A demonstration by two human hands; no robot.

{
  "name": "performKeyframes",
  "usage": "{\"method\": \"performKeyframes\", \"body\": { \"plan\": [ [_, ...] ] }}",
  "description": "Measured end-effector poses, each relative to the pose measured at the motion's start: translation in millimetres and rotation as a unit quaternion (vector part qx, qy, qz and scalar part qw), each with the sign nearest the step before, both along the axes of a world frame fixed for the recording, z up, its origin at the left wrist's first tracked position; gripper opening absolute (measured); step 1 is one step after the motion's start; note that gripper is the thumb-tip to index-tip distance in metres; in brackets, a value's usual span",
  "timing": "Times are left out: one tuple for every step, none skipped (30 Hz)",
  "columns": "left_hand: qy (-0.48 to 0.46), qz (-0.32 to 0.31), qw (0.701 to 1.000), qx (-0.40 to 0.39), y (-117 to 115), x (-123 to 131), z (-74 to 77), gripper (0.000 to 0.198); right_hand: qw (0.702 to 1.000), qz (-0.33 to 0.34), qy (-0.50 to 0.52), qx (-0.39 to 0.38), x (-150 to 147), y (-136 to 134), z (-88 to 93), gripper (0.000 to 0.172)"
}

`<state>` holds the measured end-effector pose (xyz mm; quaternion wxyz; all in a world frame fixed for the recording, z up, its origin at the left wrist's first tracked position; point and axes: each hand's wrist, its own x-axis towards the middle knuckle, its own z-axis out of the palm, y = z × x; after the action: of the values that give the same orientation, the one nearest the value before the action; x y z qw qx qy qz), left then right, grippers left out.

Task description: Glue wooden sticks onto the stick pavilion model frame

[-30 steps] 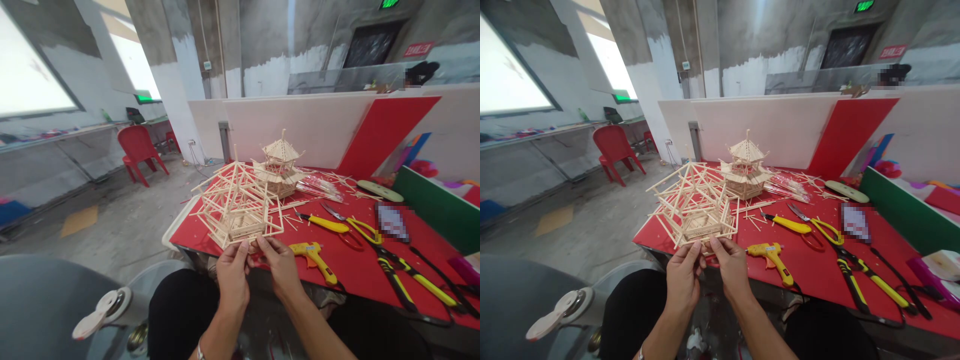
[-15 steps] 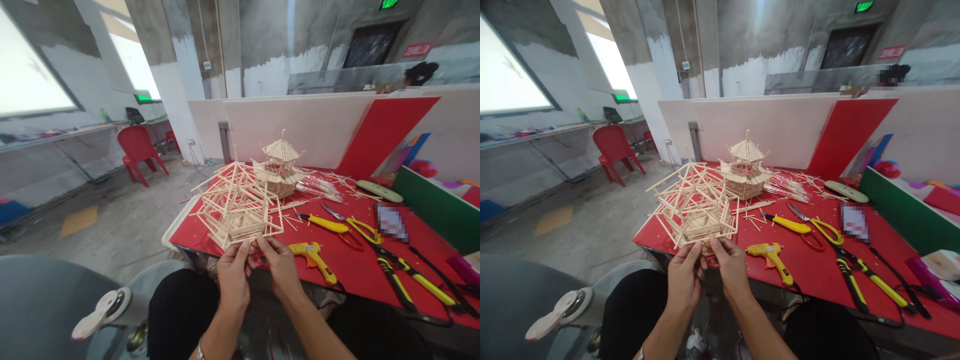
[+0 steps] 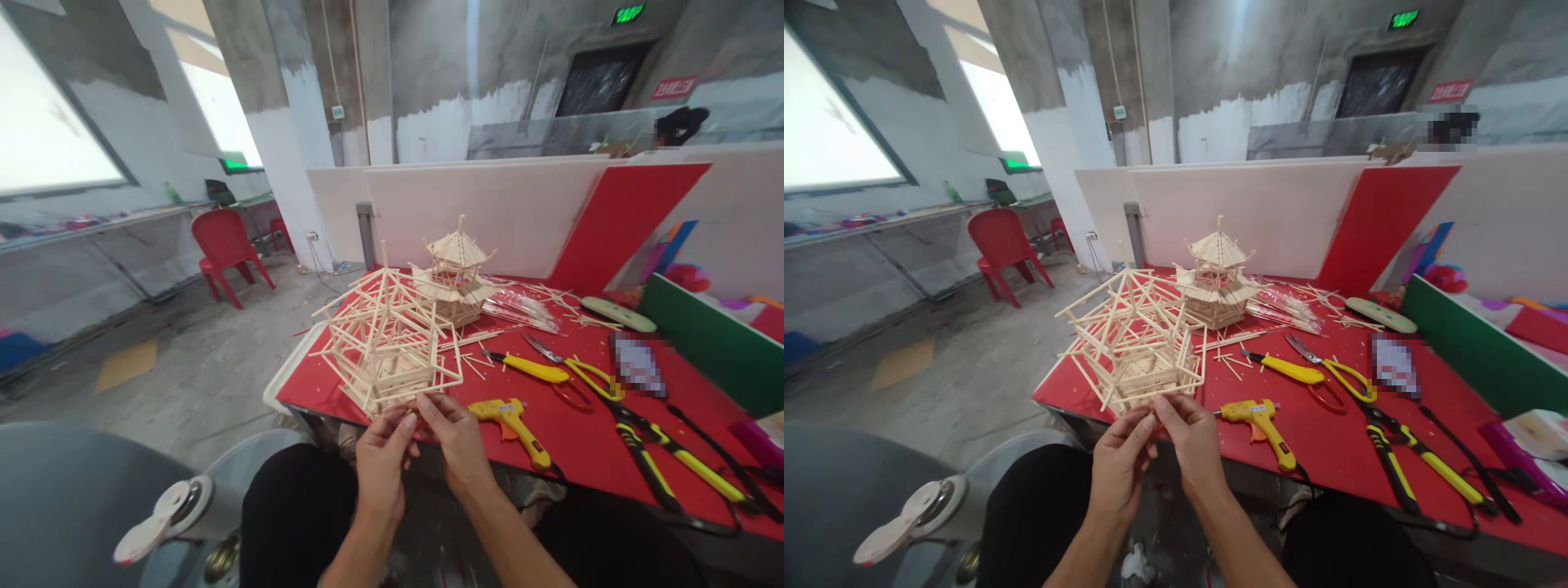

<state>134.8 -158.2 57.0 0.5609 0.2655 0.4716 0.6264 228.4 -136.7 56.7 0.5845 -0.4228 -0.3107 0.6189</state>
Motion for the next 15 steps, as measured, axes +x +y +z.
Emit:
{"method": "performKeyframes", "body": {
  "plan": [
    [0.004, -0.005, 1.000, -0.003, -1.1, -1.7, -2.5, 0.034, 1.000, -0.001, -0.005, -0.002, 0.1, -1.5, -0.7, 0.036],
    [0.008, -0.011, 1.000, -0.007, -2.4, -3.6, -5.3, 0.035, 1.000, -0.002, -0.012, -0.003, 0.0, -3.6, -1.8, 0.037],
    [0.014, -0.016, 1.000, -0.010, -3.6, -5.7, -8.1, 0.036, 1.000, -0.003, -0.023, -0.004, 0.0, -6.4, -3.4, 0.040],
    [0.021, -0.023, 0.999, -0.013, -4.9, -8.0, -10.9, 0.036, 0.999, -0.002, -0.036, -0.005, 0.2, -9.7, -5.4, 0.042],
    [0.028, -0.030, 0.999, -0.017, -6.2, -10.2, -13.6, 0.037, 0.999, 0.000, -0.054, -0.004, 0.8, -13.5, -7.8, 0.044],
    [0.034, -0.036, 0.999, -0.020, -7.4, -12.2, -16.1, 0.037, 0.997, 0.002, -0.078, 0.001, 2.5, -17.5, -10.6, 0.045],
    [0.039, -0.040, 0.998, -0.023, -8.6, -13.9, -18.3, 0.037, 0.994, 0.003, -0.110, 0.014, 5.6, -21.4, -13.8, 0.044],
    [0.045, -0.043, 0.998, -0.026, -9.8, -15.1, -20.3, 0.037, 0.987, 0.001, -0.154, 0.036, 10.6, -25.0, -17.4, 0.041],
    [0.052, -0.047, 0.997, -0.028, -11.1, -15.9, -21.9, 0.037, 0.975, -0.010, -0.211, 0.067, 17.8, -27.9, -21.3, 0.036],
    [0.059, -0.051, 0.997, -0.030, -12.6, -16.1, -23.3, 0.037, 0.953, -0.032, -0.282, 0.103, 27.5, -30.2, -25.5, 0.032],
    [0.065, -0.057, 0.996, -0.030, -14.2, -15.7, -24.5, 0.038, 0.919, -0.069, -0.362, 0.137, 39.4, -31.8, -29.8, 0.029],
    [0.070, -0.065, 0.995, -0.029, -16.0, -14.8, -25.5, 0.039, 0.873, -0.114, -0.447, 0.159, 53.2, -32.9, -34.2, 0.028],
    [0.072, -0.074, 0.994, -0.028, -18.1, -13.3, -26.5, 0.040, 0.817, -0.160, -0.528, 0.165, 68.2, -33.8, -38.5, 0.029],
    [0.070, -0.084, 0.994, -0.026, -20.4, -11.2, -27.5, 0.041, 0.759, -0.198, -0.600, 0.154, 83.4, -34.7, -42.5, 0.031],
    [0.067, -0.096, 0.993, -0.024, -23.0, -8.6, -28.6, 0.043, 0.706, -0.219, -0.662, 0.128, 97.9, -35.8, -46.4, 0.033]
  ]
}}
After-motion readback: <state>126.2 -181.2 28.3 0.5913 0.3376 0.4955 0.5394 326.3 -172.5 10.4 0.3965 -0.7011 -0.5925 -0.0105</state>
